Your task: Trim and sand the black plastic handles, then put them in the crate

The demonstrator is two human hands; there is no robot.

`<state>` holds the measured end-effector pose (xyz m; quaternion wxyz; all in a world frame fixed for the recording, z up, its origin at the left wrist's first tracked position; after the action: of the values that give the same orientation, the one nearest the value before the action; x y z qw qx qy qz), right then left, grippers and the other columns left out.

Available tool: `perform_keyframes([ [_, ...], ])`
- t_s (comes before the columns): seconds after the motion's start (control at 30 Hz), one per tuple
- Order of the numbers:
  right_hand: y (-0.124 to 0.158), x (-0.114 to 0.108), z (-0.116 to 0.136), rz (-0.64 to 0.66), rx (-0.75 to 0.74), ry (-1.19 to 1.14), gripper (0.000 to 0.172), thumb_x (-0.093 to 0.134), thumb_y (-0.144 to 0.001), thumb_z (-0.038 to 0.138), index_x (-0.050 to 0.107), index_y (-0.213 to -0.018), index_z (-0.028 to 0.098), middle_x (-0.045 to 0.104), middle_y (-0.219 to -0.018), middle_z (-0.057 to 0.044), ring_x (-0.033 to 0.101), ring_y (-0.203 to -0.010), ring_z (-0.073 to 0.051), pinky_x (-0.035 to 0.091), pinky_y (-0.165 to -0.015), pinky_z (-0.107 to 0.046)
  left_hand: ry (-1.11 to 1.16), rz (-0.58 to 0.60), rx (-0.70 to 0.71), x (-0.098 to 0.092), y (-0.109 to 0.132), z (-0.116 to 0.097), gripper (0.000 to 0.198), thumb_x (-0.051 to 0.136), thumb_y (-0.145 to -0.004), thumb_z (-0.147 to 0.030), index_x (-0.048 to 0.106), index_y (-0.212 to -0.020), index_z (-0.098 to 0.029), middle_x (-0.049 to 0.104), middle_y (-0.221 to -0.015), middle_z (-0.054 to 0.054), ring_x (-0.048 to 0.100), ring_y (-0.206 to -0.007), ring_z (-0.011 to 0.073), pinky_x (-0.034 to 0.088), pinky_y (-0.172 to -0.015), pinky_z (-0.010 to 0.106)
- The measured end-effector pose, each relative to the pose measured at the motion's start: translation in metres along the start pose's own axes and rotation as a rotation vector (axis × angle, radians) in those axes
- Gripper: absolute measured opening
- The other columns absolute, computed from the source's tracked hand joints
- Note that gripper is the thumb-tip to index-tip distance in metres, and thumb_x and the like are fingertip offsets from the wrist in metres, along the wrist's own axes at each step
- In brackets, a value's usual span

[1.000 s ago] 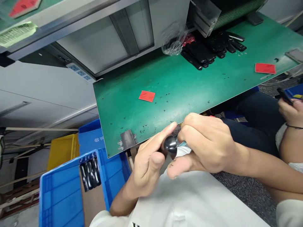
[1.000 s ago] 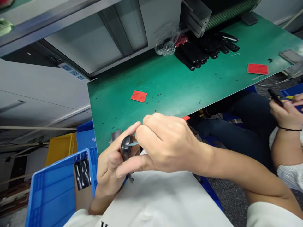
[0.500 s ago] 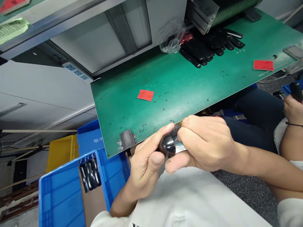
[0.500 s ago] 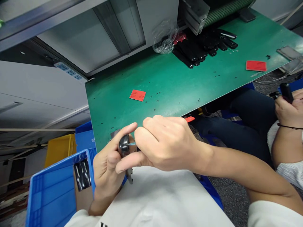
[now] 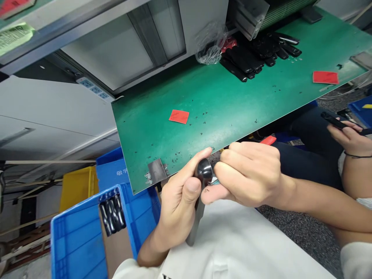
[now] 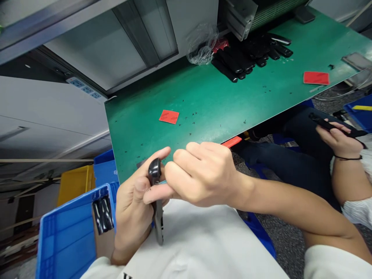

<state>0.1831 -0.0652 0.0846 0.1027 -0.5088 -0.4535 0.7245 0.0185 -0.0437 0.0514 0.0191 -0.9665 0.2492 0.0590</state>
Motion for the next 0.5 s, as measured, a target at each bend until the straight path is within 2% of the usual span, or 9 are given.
perform_keyframes([
  [0.13, 0.0033, 0.0005, -0.0036, -0.053, 0.095, -0.101, 0.062, 0.036, -0.107, 0.064, 0.048, -0.062, 0.023, 0.043, -0.057, 0.002, 0.036, -0.056, -0.014, 0.032, -0.053, -0.031, 0.042, -0.017, -0.045, 0.0005, -0.0027, 0.0012, 0.047, 0.049, -0.108, -0.051, 0.065, -0.147, -0.030, 0.074, -0.134, 0.006, 0.066, -0.132, 0.0321, 0.057, -0.111, 0.048],
  [0.27, 0.0042, 0.0033, -0.0026, 0.001, 0.116, -0.055, 0.066, 0.038, -0.101, 0.074, 0.053, -0.066, 0.020, 0.049, -0.062, -0.002, 0.044, -0.060, -0.015, 0.038, -0.055, -0.032, 0.102, -0.028, -0.080, 0.0022, -0.0045, 0.0015, 0.050, 0.048, -0.108, -0.054, 0.065, -0.146, -0.027, 0.069, -0.143, 0.006, 0.059, -0.141, 0.0331, 0.050, -0.119, 0.053],
  [0.37, 0.0033, 0.0041, -0.0016, 0.048, 0.084, 0.005, 0.065, 0.038, -0.101, 0.074, 0.053, -0.067, 0.021, 0.049, -0.064, -0.002, 0.041, -0.060, -0.015, 0.036, -0.055, -0.031, 0.161, -0.014, -0.086, 0.0041, -0.0038, 0.0016, 0.046, 0.047, -0.109, -0.049, 0.064, -0.148, -0.032, 0.065, -0.150, 0.003, 0.058, -0.143, 0.0306, 0.042, -0.125, 0.053],
  [0.5, 0.0027, 0.0030, -0.0021, 0.065, 0.075, 0.060, 0.061, 0.043, -0.103, 0.069, 0.049, -0.066, 0.022, 0.045, -0.064, 0.000, 0.036, -0.060, -0.014, 0.032, -0.055, -0.029, 0.103, -0.017, -0.065, 0.0042, -0.0027, 0.0017, 0.047, 0.043, -0.111, -0.048, 0.061, -0.150, -0.030, 0.066, -0.148, 0.004, 0.060, -0.140, 0.0306, 0.045, -0.123, 0.053],
])
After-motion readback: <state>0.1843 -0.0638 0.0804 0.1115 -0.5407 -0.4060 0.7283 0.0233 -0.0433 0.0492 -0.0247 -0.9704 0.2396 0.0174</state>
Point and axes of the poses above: each hand's wrist, its own y-axis away from the middle knuckle, its own x-axis out of the palm, z = x × y, the point moved 4 cm from there along -y, towards the middle knuckle
